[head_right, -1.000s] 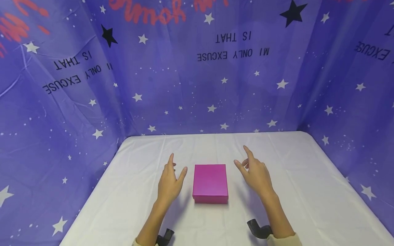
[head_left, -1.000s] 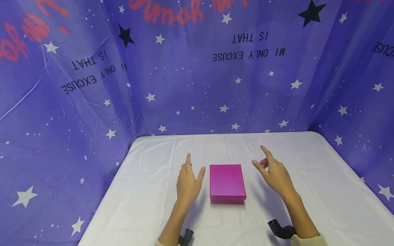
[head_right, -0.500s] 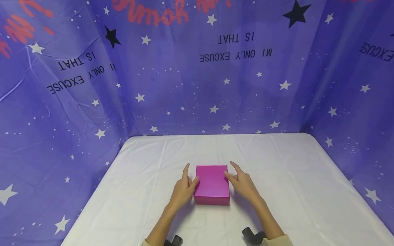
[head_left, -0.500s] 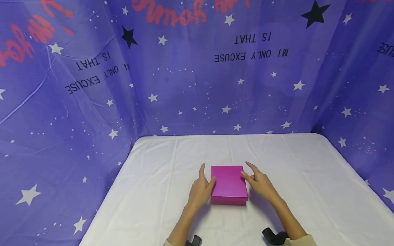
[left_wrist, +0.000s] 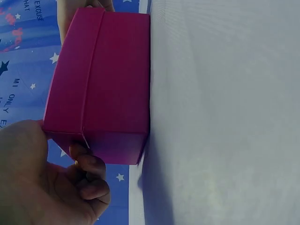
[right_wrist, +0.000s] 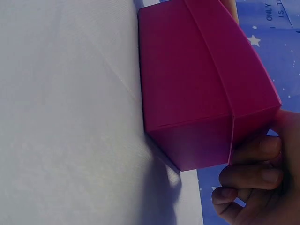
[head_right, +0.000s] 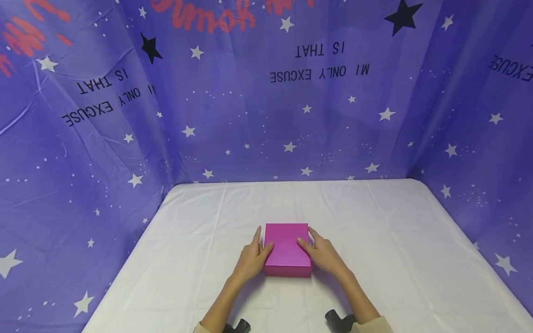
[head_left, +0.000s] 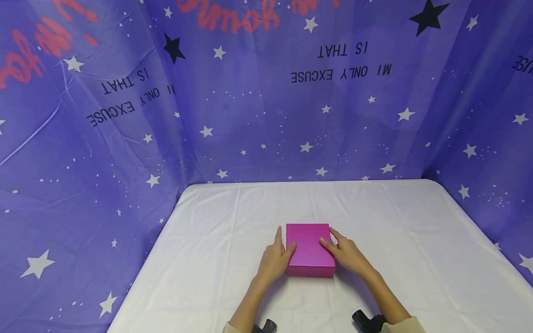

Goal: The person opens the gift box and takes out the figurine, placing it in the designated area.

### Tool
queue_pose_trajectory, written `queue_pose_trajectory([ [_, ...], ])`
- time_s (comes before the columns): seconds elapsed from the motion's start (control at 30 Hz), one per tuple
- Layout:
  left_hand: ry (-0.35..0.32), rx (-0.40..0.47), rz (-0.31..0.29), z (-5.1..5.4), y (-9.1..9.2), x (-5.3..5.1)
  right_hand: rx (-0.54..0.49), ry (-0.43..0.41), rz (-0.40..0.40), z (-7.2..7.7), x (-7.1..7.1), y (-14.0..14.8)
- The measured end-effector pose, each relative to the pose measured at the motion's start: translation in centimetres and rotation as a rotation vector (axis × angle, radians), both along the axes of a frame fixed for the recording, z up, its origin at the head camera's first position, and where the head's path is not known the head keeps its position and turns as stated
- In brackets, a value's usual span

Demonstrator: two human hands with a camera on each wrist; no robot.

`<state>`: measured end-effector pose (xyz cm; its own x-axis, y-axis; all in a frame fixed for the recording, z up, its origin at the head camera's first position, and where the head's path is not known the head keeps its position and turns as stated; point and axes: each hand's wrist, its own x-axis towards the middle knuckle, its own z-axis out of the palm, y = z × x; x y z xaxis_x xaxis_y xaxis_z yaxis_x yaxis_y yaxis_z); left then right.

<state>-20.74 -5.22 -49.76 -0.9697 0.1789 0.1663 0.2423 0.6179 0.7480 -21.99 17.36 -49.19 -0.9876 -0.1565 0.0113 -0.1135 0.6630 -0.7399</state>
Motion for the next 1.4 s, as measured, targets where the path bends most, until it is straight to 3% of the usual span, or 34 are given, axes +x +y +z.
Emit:
queue_pose_trajectory([
  [0.23,0.035,0.013,-0.026,-0.3,0.1,-0.1,0.000,0.009,-0.003,0.0,0.1,-0.2],
  [0.77,0.049,0.049,-0.012,-0.2,0.2,-0.2,-0.055,-0.037,-0.020,0.3,0.0,-0.2],
  [1.03,0.012,0.069,-0.017,-0.2,0.4,0.2,-0.074,-0.059,-0.037,0.4,0.2,-0.1],
  [1.23,0.004,0.067,0.008,0.2,0.6,0.4,-0.077,-0.058,-0.052,0.6,0.2,-0.2],
  [1.4,0.053,0.076,0.010,0.9,0.5,0.2,-0.115,-0.048,-0.062,1.7,0.1,-0.3],
])
